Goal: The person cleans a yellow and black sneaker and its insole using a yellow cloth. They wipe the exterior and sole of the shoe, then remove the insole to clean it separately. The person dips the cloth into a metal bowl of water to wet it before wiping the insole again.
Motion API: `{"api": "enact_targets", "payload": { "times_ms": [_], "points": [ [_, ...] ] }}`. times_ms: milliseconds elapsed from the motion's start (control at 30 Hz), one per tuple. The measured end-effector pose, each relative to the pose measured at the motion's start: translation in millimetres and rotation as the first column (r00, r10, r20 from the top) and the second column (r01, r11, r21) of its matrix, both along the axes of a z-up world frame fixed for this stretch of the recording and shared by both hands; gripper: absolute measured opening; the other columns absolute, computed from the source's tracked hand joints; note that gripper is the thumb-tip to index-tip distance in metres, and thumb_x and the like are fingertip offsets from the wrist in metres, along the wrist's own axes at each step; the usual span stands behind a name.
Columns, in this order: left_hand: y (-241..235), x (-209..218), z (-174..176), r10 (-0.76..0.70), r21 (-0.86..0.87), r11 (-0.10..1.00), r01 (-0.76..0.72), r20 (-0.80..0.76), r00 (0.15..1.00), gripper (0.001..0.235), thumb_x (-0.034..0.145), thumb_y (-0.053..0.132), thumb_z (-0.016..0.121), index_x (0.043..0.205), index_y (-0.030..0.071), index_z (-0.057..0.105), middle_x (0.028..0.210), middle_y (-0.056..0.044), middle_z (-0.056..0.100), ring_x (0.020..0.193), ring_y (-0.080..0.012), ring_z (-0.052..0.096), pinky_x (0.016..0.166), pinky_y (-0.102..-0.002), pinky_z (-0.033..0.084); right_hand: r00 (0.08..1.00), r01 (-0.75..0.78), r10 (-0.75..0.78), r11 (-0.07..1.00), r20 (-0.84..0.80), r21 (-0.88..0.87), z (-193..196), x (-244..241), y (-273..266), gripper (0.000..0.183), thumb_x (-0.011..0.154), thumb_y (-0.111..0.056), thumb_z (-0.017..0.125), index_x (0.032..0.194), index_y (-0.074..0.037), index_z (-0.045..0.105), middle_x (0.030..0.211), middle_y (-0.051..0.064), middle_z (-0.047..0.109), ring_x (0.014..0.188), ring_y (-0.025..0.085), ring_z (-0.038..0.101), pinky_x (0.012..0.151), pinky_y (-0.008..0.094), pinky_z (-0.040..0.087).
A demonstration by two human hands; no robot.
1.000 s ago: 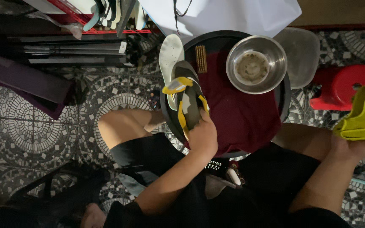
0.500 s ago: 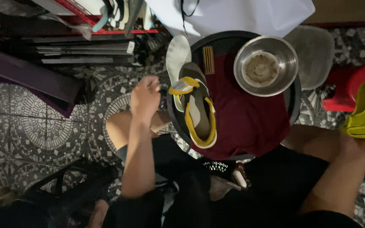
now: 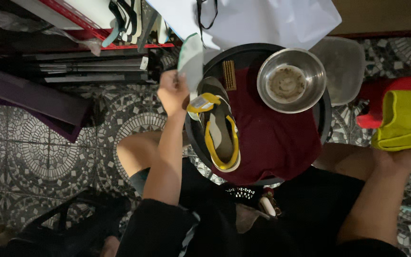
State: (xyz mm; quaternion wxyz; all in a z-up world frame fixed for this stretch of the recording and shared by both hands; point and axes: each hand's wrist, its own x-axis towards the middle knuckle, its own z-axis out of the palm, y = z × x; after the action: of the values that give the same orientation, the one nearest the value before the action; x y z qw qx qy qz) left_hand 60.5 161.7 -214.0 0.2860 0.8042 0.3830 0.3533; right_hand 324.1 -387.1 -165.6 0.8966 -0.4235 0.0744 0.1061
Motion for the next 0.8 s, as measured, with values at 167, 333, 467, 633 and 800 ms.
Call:
{"api": "enact_targets", "payload": {
  "times_ms": [167, 333, 467, 633, 800],
  "points": [
    [-10.9, -0.2, 58.9, -0.06, 0.057, 0.998, 0.035, 0.541, 0.839, 0.017, 0.11, 0.011, 0.075, 0.126, 0.01, 0.067, 0.124, -0.015, 0.08, 0.115, -0.034, 0.082, 0.081, -0.044, 0.082, 0.988, 0.115, -0.116, 0.993, -0.097, -0.016, -15.1, 2.9, -9.0, 0.088, 0.083, -0.052, 0.083, 0.162, -0.013, 0.075, 0.167, 0.012, 0.082, 0.163, 0.035, 0.08, 0.145, 0.05, 0.069],
    [-41.9, -9.6, 169.7, -0.208, 0.45, 0.888, -0.098, 0.583, 0.786, 0.014, 0.115, 0.015, 0.068, 0.12, 0.002, 0.07, 0.115, -0.021, 0.08, 0.104, -0.0359, 0.082, 0.086, -0.044, 0.072, 1.0, -0.004, 0.005, 1.0, 0.015, -0.009, -4.0, -2.4, -1.1, 0.089, 0.08, -0.054, 0.09, 0.159, -0.015, 0.074, 0.163, 0.008, 0.079, 0.162, 0.032, 0.075, 0.143, 0.048, 0.065],
    [-85.1, -36.6, 201.4, -0.348, 0.327, 0.931, 0.161, 0.667, 0.659, 0.04, 0.114, -0.01, 0.062, 0.148, 0.011, 0.064, 0.129, -0.017, 0.074, 0.11, -0.0345, 0.081, 0.089, -0.042, 0.074, 0.993, 0.1, -0.101, 0.995, -0.061, -0.022, -7.6, 0.4, 3.1, 0.084, 0.086, -0.055, 0.075, 0.157, -0.01, 0.075, 0.161, 0.017, 0.082, 0.158, 0.044, 0.079, 0.136, 0.066, 0.069],
    [-191.8, -14.7, 196.2, -0.006, -0.24, 0.966, 0.1, 0.364, 0.932, 0.023, 0.108, 0.027, 0.07, 0.125, 0.011, 0.069, 0.109, -0.007, 0.077, 0.095, -0.0172, 0.074, 0.08, -0.031, 0.06, 0.991, 0.108, -0.105, 0.994, -0.082, 0.03, -55.6, 23.5, -33.2, 0.073, 0.09, -0.049, 0.077, 0.153, -0.013, 0.078, 0.164, 0.014, 0.081, 0.162, 0.037, 0.078, 0.144, 0.054, 0.065],
    [-249.6, 12.9, 152.7, -0.384, -0.381, 0.81, 0.446, 0.231, 0.894, 0.027, 0.115, 0.034, 0.059, 0.124, 0.01, 0.068, 0.106, -0.004, 0.074, 0.095, -0.0193, 0.072, 0.087, -0.035, 0.057, 0.997, 0.074, -0.073, 0.997, -0.019, 0.03, -56.3, 23.7, -30.2, 0.08, 0.085, -0.055, 0.082, 0.151, -0.01, 0.077, 0.16, 0.014, 0.08, 0.158, 0.035, 0.078, 0.145, 0.051, 0.065]
  ]
}}
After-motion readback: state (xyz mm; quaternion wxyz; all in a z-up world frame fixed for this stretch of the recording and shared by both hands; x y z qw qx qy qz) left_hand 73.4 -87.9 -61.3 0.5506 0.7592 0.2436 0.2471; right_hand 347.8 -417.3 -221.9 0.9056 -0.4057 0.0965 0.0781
